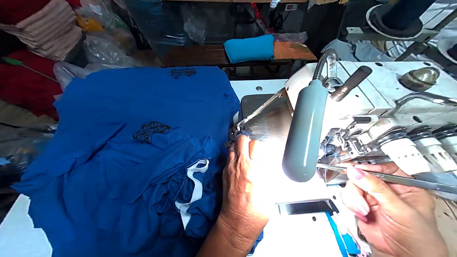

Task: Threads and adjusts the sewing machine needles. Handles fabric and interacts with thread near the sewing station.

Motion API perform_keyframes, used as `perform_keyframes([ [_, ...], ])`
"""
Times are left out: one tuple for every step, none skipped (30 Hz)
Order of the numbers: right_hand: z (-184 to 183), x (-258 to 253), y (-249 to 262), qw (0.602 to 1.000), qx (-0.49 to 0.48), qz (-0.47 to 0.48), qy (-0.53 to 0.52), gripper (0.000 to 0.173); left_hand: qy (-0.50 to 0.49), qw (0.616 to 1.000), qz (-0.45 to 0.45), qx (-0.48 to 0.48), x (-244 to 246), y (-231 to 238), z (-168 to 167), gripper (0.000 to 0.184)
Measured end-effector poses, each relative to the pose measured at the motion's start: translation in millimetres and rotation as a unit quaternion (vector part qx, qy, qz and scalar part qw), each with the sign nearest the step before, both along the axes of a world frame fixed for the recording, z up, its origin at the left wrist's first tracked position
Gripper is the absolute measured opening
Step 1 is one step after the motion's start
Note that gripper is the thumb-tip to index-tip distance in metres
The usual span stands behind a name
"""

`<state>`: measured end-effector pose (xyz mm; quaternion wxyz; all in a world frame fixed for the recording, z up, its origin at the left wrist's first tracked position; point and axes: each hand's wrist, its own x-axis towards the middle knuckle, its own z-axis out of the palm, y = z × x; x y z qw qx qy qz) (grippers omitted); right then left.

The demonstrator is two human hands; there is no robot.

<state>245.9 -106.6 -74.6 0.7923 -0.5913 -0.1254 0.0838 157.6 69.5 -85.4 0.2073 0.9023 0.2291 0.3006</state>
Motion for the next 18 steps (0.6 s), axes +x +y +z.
perform_keyframes([
  [0,3,-2,1.000,0.016,0.004,0.008,0.017,0.004,1.000,0.000,0.005,0,0,1,0.021],
  [0,6,-5,0.999,0.028,0.011,0.018,0.017,0.007,1.000,-0.001,0.010,0,0,3,0.024],
  [0,10,-9,0.999,0.040,0.015,0.021,0.019,0.011,1.000,-0.003,0.012,0,0,4,0.023],
  [-1,12,-12,0.999,0.040,0.005,0.007,0.019,0.013,1.000,-0.006,0.013,1,0,4,0.020],
  [-2,13,-16,0.999,0.029,-0.007,-0.025,0.016,0.011,1.000,-0.011,0.008,1,1,4,0.021],
  [-4,13,-21,0.997,0.003,-0.014,-0.079,0.009,0.014,1.000,-0.011,0.006,1,2,3,0.015],
  [-6,10,-27,0.989,-0.037,-0.012,-0.142,0.005,0.014,1.000,-0.008,0.006,1,2,3,0.013],
  [-6,5,-32,0.975,-0.085,-0.007,-0.205,0.007,0.013,1.000,-0.006,0.001,1,2,3,0.011],
  [-5,-1,-35,0.956,-0.128,-0.004,-0.263,0.010,0.007,1.000,-0.005,-0.002,1,2,2,0.012],
  [-5,-9,-35,0.937,-0.157,-0.010,-0.311,0.013,-0.002,1.000,-0.004,-0.007,2,2,1,0.014],
  [-6,-15,-33,0.920,-0.171,-0.014,-0.352,0.017,-0.011,1.000,-0.004,-0.011,2,2,-1,0.015],
  [-8,-18,-30,0.904,-0.179,-0.017,-0.388,0.018,-0.016,1.000,-0.003,-0.011,2,2,-1,0.016],
  [-12,-20,-26,0.887,-0.187,-0.022,-0.422,0.016,-0.016,1.000,-0.001,-0.007,2,2,-2,0.015],
  [-17,-20,-21,0.873,-0.189,-0.033,-0.449,0.014,-0.011,1.000,0.001,-0.003,2,1,-2,0.014],
  [-22,-18,-17,0.862,-0.188,-0.045,-0.468,0.012,-0.011,1.000,0.002,-0.001,2,1,-3,0.014],
  [-26,-16,-13,0.855,-0.188,-0.058,-0.480,0.010,-0.012,1.000,0.002,0.000,2,2,-3,0.014],
  [-29,-14,-9,0.848,-0.195,-0.070,-0.487,0.008,-0.015,1.000,0.001,0.001,1,2,-3,0.014],
  [-31,-13,-6,0.843,-0.205,-0.081,-0.491,0.006,-0.020,1.000,0.000,0.004,1,2,-3,0.015],
])
